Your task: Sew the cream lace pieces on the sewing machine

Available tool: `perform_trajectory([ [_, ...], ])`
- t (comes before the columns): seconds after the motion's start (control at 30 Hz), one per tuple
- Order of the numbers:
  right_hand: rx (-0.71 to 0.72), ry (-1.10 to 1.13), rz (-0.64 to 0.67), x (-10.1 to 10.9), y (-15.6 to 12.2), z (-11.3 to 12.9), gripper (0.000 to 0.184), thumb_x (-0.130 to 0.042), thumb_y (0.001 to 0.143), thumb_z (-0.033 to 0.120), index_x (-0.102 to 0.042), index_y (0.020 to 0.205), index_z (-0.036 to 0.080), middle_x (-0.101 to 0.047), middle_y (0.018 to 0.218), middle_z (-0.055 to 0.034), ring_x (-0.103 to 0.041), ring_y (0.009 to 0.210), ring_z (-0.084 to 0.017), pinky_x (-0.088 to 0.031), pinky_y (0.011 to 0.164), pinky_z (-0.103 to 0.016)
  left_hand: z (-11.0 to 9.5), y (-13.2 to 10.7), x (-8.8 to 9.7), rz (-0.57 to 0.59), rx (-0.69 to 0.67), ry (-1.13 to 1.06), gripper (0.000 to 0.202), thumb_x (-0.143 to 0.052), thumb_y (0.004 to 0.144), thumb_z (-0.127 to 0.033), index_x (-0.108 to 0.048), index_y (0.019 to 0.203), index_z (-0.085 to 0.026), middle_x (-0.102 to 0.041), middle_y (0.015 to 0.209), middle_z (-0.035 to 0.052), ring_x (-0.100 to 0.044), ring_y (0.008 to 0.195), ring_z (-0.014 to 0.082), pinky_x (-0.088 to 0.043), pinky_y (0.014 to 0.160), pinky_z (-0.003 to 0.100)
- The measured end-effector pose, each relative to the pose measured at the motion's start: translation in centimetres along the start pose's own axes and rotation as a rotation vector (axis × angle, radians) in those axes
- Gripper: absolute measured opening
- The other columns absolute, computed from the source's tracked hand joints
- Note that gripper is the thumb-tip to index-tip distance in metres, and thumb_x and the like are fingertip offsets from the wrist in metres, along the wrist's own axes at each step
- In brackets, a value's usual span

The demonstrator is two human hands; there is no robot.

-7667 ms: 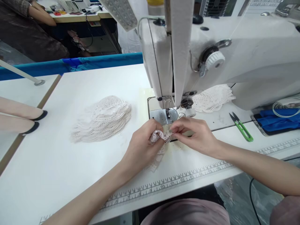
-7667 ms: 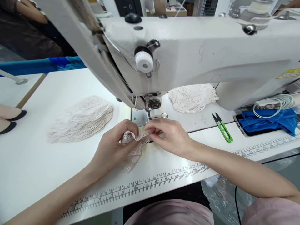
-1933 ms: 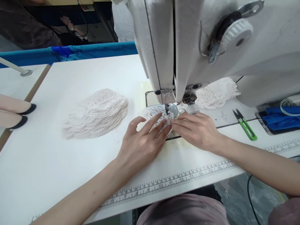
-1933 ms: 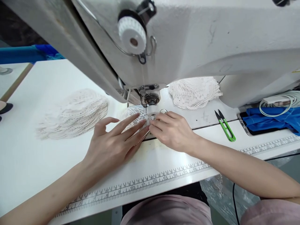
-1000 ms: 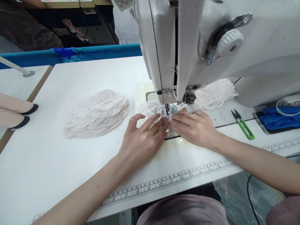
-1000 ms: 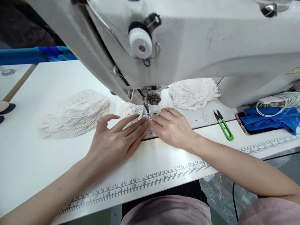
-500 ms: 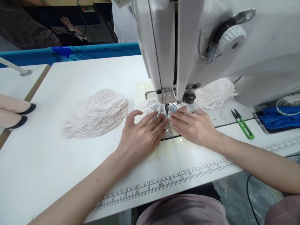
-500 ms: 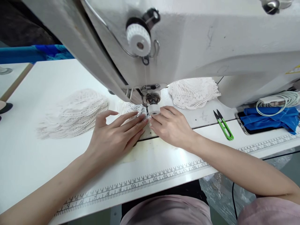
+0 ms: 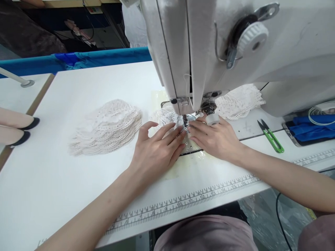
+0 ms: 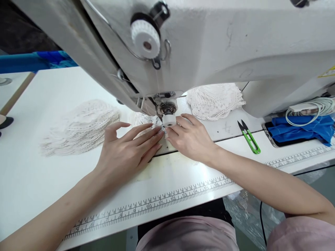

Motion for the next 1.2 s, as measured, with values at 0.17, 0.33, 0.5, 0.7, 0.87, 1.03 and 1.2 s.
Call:
perform_trajectory([
  [0.17, 0.014, -0.029, -0.02, 0.3, 0.0, 0.1, 0.024, -0.049, 0.098, 0.024, -0.071, 0.099, 0.015, -0.074, 0.103, -0.0042, -0.061, 0.094, -0.019, -0.039, 0.08, -0.034, 0.1, 0.0, -0.1, 0.002, 0.001, -0.013, 0.027, -0.052, 0.095, -0.021, -0.063, 0.12, -0.026, -0.071, 0.116, 0.0013, -0.065, 0.111, 0.0252, -0.038, 0.093, 0.05],
  [0.33, 0.005, -0.055, -0.02, 0.2, 0.0, 0.1, 0.024, -0.049, 0.097, 0.024, -0.071, 0.098, 0.016, -0.074, 0.102, -0.0024, -0.061, 0.094, -0.019, -0.039, 0.081, -0.034, 0.2, 0.1, -0.3, -0.011, 0.0, 0.003, 0.025, -0.052, 0.096, -0.022, -0.063, 0.118, -0.025, -0.072, 0.115, 0.0014, -0.065, 0.109, 0.0244, -0.037, 0.093, 0.049],
  [0.5, -0.021, -0.031, 0.008, -0.1, 0.0, -0.1, 0.022, -0.05, 0.097, 0.024, -0.07, 0.101, 0.016, -0.074, 0.103, -0.0047, -0.06, 0.098, -0.021, -0.039, 0.081, -0.036, 0.4, 0.3, -0.5, -0.004, 0.013, -0.012, 0.025, -0.051, 0.096, -0.022, -0.063, 0.118, -0.026, -0.071, 0.116, 0.0019, -0.065, 0.109, 0.0248, -0.036, 0.093, 0.05],
  [0.7, -0.028, -0.041, 0.009, 0.0, 0.0, -0.1, 0.024, -0.049, 0.097, 0.025, -0.07, 0.101, 0.015, -0.074, 0.105, -0.0049, -0.06, 0.097, -0.021, -0.039, 0.083, -0.036, 0.6, 0.2, -0.6, -0.005, 0.012, -0.012, 0.026, -0.05, 0.097, -0.023, -0.063, 0.119, -0.025, -0.071, 0.117, 0.0036, -0.065, 0.109, 0.0248, -0.037, 0.093, 0.05],
  [0.87, -0.025, 0.012, 0.009, 0.0, -0.1, -0.2, 0.022, -0.05, 0.097, 0.023, -0.071, 0.099, 0.017, -0.074, 0.104, -0.0054, -0.06, 0.095, -0.021, -0.039, 0.081, -0.037, 0.5, 0.0, -0.7, -0.011, 0.003, -0.017, 0.028, -0.051, 0.096, -0.024, -0.062, 0.121, -0.025, -0.07, 0.12, 0.0048, -0.065, 0.109, 0.0256, -0.04, 0.092, 0.05],
  [1.03, 0.023, 0.094, 0.02, 0.0, -0.1, 0.8, 0.024, -0.046, 0.093, 0.007, -0.067, 0.098, 0.017, -0.072, 0.11, -0.0025, -0.06, 0.096, -0.017, -0.039, 0.081, -0.033, 1.5, -0.1, -0.4, -0.062, 0.025, -0.018, 0.025, -0.053, 0.094, -0.022, -0.063, 0.117, -0.02, -0.071, 0.116, 0.0052, -0.067, 0.108, 0.0234, -0.046, 0.09, 0.044],
  [1.2, 0.126, 0.24, 0.13, -0.2, 0.1, 2.0, 0.028, -0.049, 0.095, 0.018, -0.057, 0.122, 0.015, -0.069, 0.118, -0.0034, -0.054, 0.112, -0.019, -0.041, 0.09, -0.033, 2.4, -0.2, -0.2, -0.016, 0.021, 0.061, 0.026, -0.048, 0.096, -0.024, -0.062, 0.117, -0.017, -0.069, 0.12, 0.0096, -0.066, 0.109, 0.0272, -0.046, 0.092, 0.046],
])
Point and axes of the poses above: each hand's wrist, its own y-axis towards the middle knuckle, its own x-axis out of the back of the hand, z = x × y, the point moved 7 cm from there along y, towards the middle knuckle
